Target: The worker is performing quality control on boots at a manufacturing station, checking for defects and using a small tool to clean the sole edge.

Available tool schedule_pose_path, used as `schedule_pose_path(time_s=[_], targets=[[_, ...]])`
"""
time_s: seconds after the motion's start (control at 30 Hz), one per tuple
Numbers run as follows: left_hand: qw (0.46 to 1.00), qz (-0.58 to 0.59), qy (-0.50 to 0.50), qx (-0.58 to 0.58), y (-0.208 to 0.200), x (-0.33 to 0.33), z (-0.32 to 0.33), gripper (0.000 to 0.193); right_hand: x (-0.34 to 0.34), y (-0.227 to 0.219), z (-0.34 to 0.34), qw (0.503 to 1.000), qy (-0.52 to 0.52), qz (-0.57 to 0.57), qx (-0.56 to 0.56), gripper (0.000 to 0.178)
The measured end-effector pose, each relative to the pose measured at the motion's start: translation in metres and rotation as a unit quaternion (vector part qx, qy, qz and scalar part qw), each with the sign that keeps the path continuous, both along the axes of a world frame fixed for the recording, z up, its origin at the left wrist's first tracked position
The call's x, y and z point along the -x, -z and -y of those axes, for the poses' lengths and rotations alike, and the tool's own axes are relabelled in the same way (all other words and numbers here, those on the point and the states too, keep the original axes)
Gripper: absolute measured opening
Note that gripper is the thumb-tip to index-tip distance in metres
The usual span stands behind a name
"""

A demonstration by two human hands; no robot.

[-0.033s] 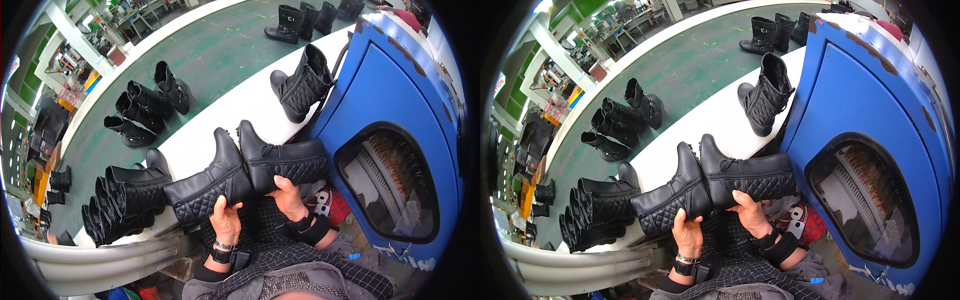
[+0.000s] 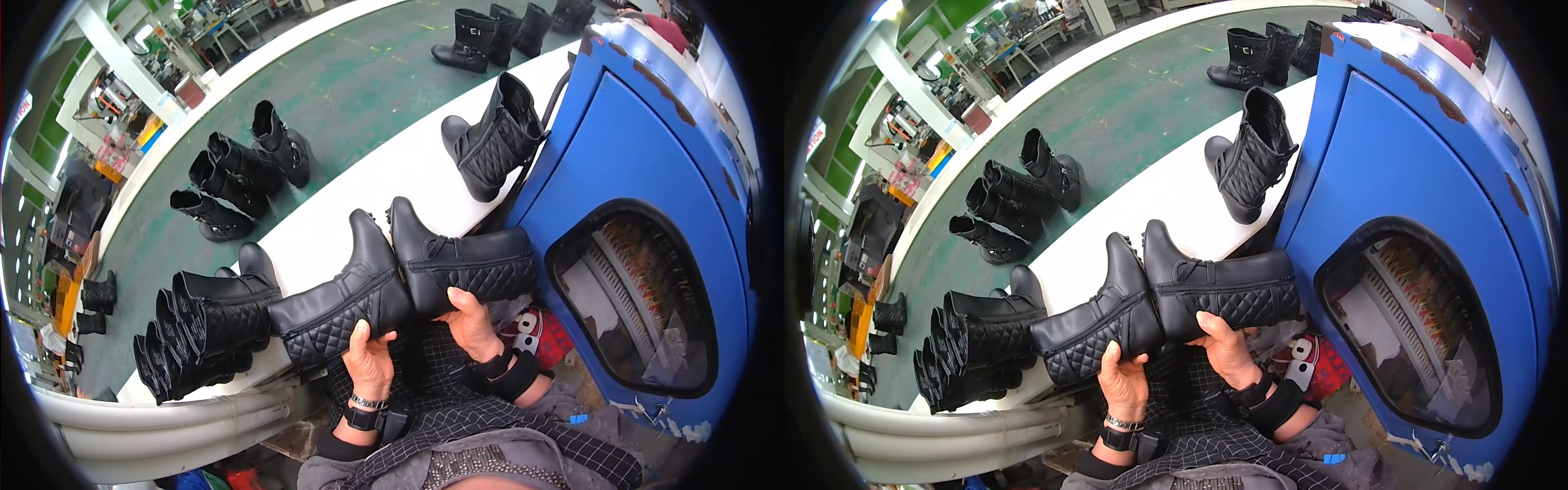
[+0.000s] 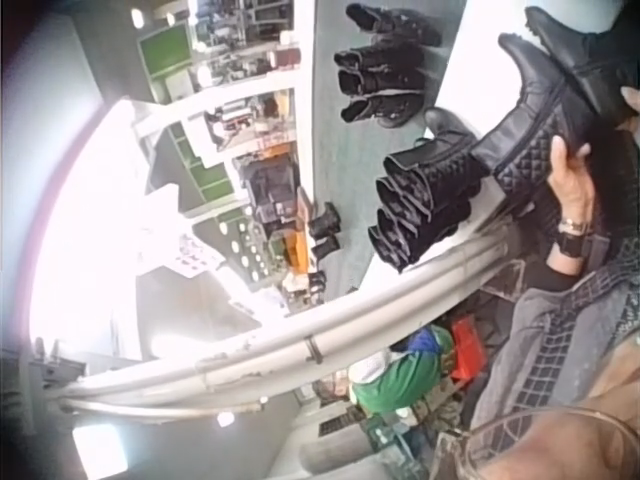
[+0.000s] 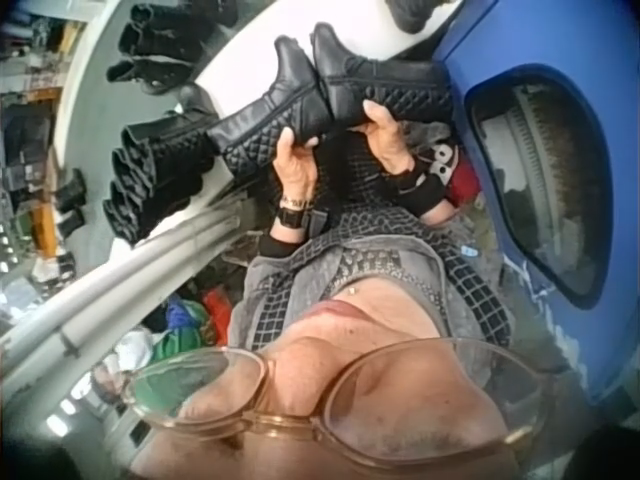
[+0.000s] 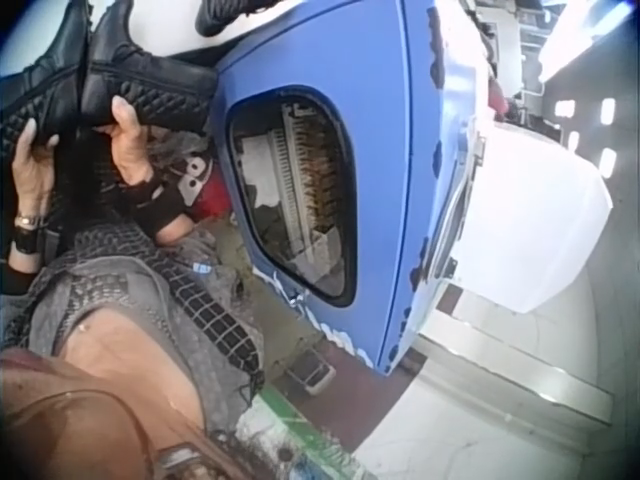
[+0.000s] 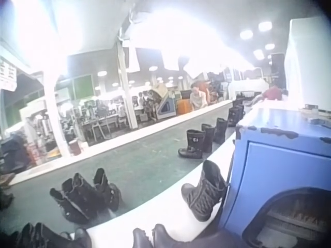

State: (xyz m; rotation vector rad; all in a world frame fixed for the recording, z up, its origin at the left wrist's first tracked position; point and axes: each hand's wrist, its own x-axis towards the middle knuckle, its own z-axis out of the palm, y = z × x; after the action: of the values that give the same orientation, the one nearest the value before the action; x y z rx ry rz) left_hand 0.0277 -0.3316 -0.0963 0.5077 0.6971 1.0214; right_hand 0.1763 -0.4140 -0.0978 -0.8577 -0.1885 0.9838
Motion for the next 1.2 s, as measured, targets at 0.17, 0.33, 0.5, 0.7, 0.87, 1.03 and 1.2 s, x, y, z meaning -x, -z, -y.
schedule_pose_path(time_s=[0.17,0.33,0.5,0.7,0.87,1.03,1.2], targets=[[1.000,-0.002,0.009,-0.005,0.000,0.001,0.000,0.025,0.000,0.000,0.000,1.000,-0.004,-0.006,-0.001,0.035],[1.000,-0.019,0.005,-0.014,-0.001,0.000,-0.001,0.025,0.000,-0.003,-0.001,1.000,0.002,0.002,-0.002,0.035],[1.000,-0.021,0.008,-0.019,0.000,0.000,-0.001,0.027,0.000,-0.002,-0.002,1.000,0.008,-0.001,0.001,0.034],[0.998,-0.041,0.002,-0.040,-0.010,-0.004,-0.001,0.025,-0.003,-0.004,-0.003,1.000,-0.004,0.011,-0.001,0.032],[0.996,-0.059,0.006,-0.060,-0.017,-0.007,-0.002,0.031,-0.009,-0.011,-0.005,0.997,0.054,0.046,0.043,0.029],[0.993,-0.078,-0.013,-0.086,-0.030,-0.008,-0.006,0.031,-0.011,-0.030,-0.013,0.992,0.094,0.079,0.033,0.029],[0.990,-0.101,-0.024,-0.098,-0.039,-0.016,-0.012,0.029,-0.025,-0.051,-0.028,0.962,0.095,0.253,0.030,0.030]])
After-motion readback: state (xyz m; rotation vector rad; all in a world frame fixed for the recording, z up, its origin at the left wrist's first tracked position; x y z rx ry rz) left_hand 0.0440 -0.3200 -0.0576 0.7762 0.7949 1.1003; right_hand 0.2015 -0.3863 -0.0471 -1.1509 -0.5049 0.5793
